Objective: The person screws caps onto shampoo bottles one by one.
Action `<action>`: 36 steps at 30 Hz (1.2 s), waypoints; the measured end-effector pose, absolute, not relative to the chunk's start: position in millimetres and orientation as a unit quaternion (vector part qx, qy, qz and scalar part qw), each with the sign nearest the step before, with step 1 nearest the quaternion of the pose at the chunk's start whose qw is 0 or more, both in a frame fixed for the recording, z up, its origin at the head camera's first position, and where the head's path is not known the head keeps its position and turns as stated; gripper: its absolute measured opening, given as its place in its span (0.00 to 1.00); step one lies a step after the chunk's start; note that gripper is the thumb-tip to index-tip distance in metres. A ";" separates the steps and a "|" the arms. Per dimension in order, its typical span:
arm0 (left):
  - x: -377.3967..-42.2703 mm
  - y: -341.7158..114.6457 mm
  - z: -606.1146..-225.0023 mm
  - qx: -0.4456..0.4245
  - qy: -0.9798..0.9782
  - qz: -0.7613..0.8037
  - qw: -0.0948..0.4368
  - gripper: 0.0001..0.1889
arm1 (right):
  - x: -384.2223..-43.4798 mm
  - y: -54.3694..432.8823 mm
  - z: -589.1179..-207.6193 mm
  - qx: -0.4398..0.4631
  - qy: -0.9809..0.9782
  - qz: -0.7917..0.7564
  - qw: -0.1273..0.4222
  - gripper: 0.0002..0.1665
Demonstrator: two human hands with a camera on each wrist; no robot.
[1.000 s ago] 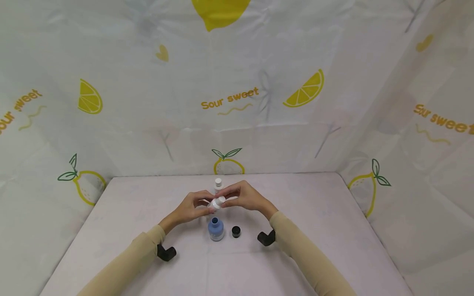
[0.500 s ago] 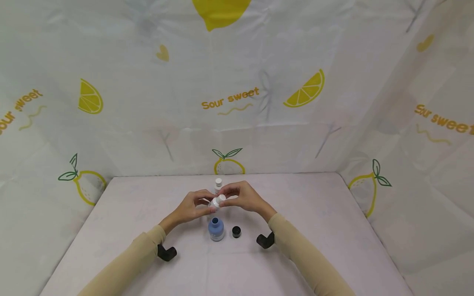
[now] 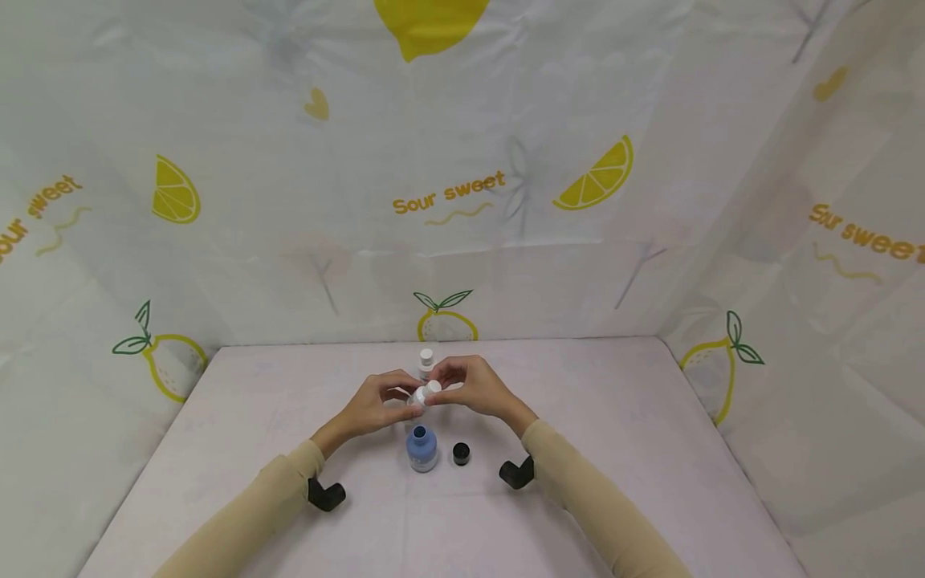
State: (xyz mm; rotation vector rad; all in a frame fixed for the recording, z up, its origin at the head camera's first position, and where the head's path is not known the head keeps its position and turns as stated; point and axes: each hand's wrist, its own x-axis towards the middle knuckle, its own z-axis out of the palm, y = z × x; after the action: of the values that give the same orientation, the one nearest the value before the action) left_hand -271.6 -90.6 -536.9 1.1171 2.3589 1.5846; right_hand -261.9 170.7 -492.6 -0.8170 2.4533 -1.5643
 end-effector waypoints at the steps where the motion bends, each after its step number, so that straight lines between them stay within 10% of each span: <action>1: -271.6 -90.6 -536.9 0.365 0.772 0.518 0.043 0.17 | -261.6 170.5 -492.7 -0.268 0.811 -0.517 0.058 0.16; 36: -272.9 -84.5 -539.9 0.350 0.773 0.527 0.041 0.19 | -260.0 168.5 -494.5 -0.239 0.827 -0.508 0.030 0.17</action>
State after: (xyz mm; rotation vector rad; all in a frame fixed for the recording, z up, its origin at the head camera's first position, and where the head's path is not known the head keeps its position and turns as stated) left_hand -272.9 -84.5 -539.9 1.0706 2.3680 1.6137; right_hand -260.0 168.5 -494.5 -0.7364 2.5490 -1.5669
